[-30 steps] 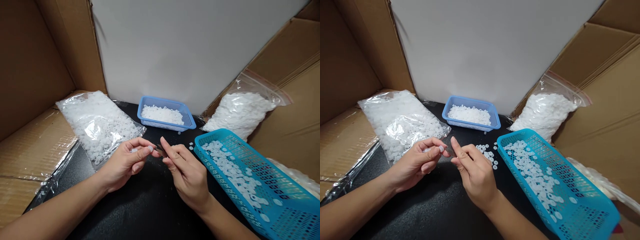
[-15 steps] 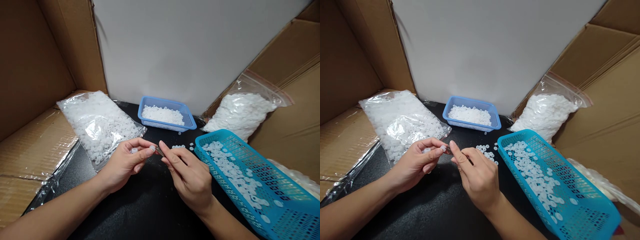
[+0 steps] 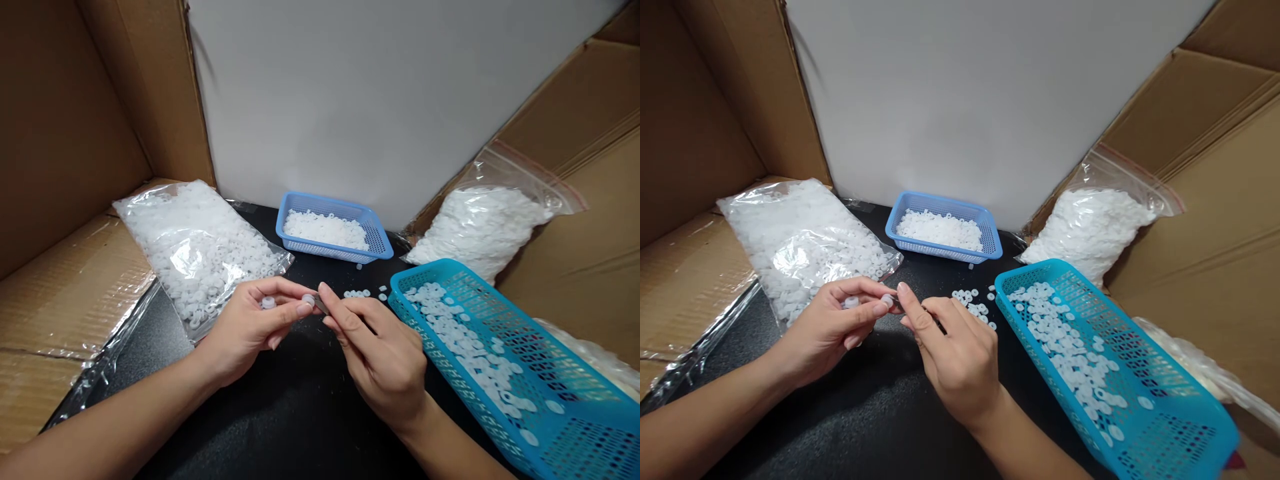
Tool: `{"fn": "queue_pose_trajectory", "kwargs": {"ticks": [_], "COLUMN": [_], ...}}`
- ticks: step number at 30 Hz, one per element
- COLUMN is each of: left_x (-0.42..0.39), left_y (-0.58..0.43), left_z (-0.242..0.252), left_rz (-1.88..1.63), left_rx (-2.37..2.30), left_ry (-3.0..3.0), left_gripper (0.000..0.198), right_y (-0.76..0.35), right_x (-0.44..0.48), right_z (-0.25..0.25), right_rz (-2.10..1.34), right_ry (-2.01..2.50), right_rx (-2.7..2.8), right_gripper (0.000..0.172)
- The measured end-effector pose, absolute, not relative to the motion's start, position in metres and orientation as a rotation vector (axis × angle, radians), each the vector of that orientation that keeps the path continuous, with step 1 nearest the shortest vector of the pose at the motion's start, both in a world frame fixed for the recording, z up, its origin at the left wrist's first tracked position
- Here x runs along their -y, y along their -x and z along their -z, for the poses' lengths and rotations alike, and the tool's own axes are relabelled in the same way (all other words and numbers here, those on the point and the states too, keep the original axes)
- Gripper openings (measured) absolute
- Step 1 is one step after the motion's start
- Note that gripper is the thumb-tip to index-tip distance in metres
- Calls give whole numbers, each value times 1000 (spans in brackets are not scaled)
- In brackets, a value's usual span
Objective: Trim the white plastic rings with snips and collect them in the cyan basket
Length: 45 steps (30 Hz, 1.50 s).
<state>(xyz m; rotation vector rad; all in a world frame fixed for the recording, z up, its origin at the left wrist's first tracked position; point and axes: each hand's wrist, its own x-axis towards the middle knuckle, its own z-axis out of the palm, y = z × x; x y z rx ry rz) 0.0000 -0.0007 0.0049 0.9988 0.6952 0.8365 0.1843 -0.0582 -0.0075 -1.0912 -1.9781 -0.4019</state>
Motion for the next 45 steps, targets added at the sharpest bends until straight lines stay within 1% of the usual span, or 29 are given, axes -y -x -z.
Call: {"fn": "queue_pose_trajectory", "kwargs": {"ticks": [3, 10, 12, 17, 19, 21, 24, 26, 41, 45], "left_x": [1, 2, 2, 3, 2, 2, 1, 1, 0, 1], "left_y": [0, 0, 0, 2, 3, 4, 5, 5, 7, 6], "left_z": [-4, -5, -5, -4, -4, -4, -4, -4, -8, -12], "left_rz": [-834, -825, -823, -804, -793, -786, -778, -773, -742, -740], "left_rx": [-698, -706, -701, -709, -713, -714, -718, -724, -788, -810], "left_ry": [-1014, -1034, -1030, -1067, -1090, -1108, -1130, -1156, -1293, -1318], "left_gripper": [18, 16, 16, 18, 20, 21, 21, 21, 19, 17], "right_y": [-185, -187, -188, -191, -192, -193, -193, -194, -198, -199], "right_x": [59, 59, 59, 59, 59, 59, 58, 58, 59, 58], "right_z": [6, 5, 5, 2, 1, 1, -1, -1, -1, -2], "right_rz": [408, 428, 431, 440, 455, 465, 463, 472, 476, 506], "right_ry": [1090, 1091, 1091, 1083, 1083, 1082, 1066, 1067, 1051, 1054], "right_rx": [1988, 2026, 2030, 2055, 2070, 2080, 2085, 2090, 2144, 2166], "right_gripper": [56, 41, 42, 57, 57, 51, 37, 34, 39, 49]}}
